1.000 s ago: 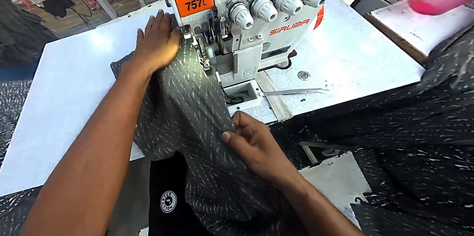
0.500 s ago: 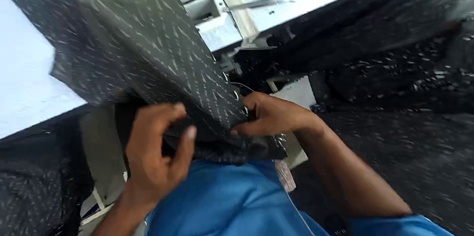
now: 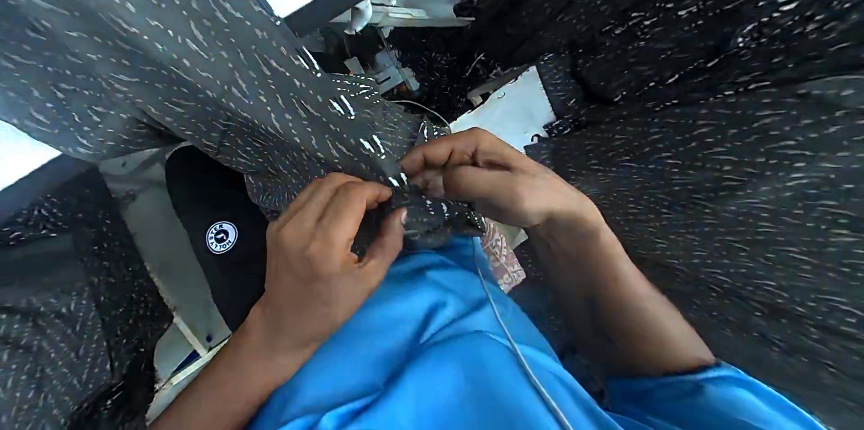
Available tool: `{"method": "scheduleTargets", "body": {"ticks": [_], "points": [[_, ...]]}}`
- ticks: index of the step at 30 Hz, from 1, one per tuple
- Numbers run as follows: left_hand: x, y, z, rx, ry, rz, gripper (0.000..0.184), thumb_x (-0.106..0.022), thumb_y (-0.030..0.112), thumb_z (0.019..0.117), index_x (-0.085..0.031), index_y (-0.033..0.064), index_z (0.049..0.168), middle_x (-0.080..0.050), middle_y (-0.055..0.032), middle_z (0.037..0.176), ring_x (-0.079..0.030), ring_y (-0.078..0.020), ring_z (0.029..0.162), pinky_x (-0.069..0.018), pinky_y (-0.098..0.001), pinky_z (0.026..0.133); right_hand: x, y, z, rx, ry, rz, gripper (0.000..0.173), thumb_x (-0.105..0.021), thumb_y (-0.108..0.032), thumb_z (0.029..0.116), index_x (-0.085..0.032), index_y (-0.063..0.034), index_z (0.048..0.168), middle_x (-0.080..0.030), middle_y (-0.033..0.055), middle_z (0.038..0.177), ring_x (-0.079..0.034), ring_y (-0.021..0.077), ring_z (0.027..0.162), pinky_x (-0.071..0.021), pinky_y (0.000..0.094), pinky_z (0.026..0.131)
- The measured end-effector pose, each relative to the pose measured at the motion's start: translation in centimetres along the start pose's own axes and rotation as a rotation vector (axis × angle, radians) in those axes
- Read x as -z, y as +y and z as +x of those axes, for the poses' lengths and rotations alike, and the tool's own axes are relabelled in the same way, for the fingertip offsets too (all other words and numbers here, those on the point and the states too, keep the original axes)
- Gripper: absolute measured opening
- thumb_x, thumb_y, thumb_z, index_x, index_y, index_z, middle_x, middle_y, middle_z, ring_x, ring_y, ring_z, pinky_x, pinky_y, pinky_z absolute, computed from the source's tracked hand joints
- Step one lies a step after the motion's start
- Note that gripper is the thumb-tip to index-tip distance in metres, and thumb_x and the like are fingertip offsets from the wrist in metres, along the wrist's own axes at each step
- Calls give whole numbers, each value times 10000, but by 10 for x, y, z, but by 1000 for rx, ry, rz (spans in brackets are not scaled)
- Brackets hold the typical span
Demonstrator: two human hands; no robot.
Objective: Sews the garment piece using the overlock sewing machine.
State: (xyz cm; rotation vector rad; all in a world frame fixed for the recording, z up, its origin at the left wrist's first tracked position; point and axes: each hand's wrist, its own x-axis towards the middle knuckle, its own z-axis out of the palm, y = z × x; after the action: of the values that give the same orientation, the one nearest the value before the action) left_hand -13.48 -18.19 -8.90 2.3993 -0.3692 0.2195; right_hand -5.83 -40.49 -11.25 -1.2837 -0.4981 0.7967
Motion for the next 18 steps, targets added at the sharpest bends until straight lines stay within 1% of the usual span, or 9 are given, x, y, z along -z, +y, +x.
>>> {"method": "scheduleTargets", "body": {"ticks": [1, 4, 5, 7, 9, 11, 13, 15, 18], "points": [[-1, 0, 0, 2, 11, -14, 167, -729, 237, 913, -762, 92, 988, -690, -9, 929, -582, -43, 734, -476, -196, 605, 0, 1, 0, 13, 6, 15, 315, -417, -44, 968, -709, -7, 1081, -684, -11, 841, -618, 14, 727, -532, 188, 646], [-1, 1, 1, -9, 46, -61, 110, -723, 153, 908, -788, 76, 953, -692, -10, 909, -608, -35, 748, -505, -177, 618, 0, 5, 3, 49, 48, -20, 285, -429, -100, 1027, -700, -28, 977, -566, -64, 707, -499, -15, 613, -418, 157, 549], [0, 2, 1, -13, 52, -75, 106, -721, 140, 904, -790, 70, 941, -696, -11, 901, -607, -35, 743, -502, -176, 614, 1, 5, 6, 45, 61, -47, 253, -476, -103, 1043, -696, -31, 942, -574, -60, 675, -518, -18, 585, -436, 148, 523], [4, 5, 0, -22, 56, -87, 104, -712, 135, 902, -788, 68, 927, -695, -5, 889, -600, -18, 724, -493, -160, 595, 2, 7, 11, -2, 99, -81, 156, -578, -71, 1015, -702, -13, 940, -623, -24, 672, -553, -2, 570, -457, 153, 509], [4, 6, 1, -26, 60, -106, 103, -707, 133, 898, -785, 67, 910, -689, 1, 875, -571, 0, 697, -464, -143, 576, 2, 8, 13, -31, 138, -100, 80, -655, -58, 983, -707, 3, 982, -671, 14, 717, -592, 23, 595, -492, 165, 533], [2, 5, 1, -25, 63, -114, 103, -710, 132, 894, -785, 62, 903, -686, 3, 868, -562, 8, 690, -455, -136, 570, 0, 7, 12, -18, 142, -107, 73, -715, -49, 937, -700, 0, 989, -677, 19, 741, -607, 35, 614, -511, 170, 550], [1, 4, 3, -19, 54, -115, 98, -712, 130, 894, -782, 63, 906, -690, 4, 880, -574, 8, 701, -471, -134, 581, -2, 1, 8, -28, 118, -89, 147, -748, 5, 878, -695, -5, 1015, -703, 32, 800, -661, 61, 674, -575, 194, 612], [-1, 4, 3, -17, 48, -118, 96, -714, 124, 895, -781, 58, 914, -689, 1, 886, -576, 6, 704, -474, -133, 583, -6, -4, 4, -43, 128, -66, 237, -740, 67, 837, -693, 0, 1060, -725, 47, 870, -692, 81, 735, -604, 212, 668], [-2, 3, 3, -22, 51, -131, 96, -718, 113, 892, -781, 46, 916, -685, -8, 885, -574, 6, 700, -473, -131, 581, -12, -8, -1, -16, 184, -83, 287, -731, 92, 832, -685, 14, 1105, -746, 59, 925, -721, 89, 778, -626, 220, 712]]}}
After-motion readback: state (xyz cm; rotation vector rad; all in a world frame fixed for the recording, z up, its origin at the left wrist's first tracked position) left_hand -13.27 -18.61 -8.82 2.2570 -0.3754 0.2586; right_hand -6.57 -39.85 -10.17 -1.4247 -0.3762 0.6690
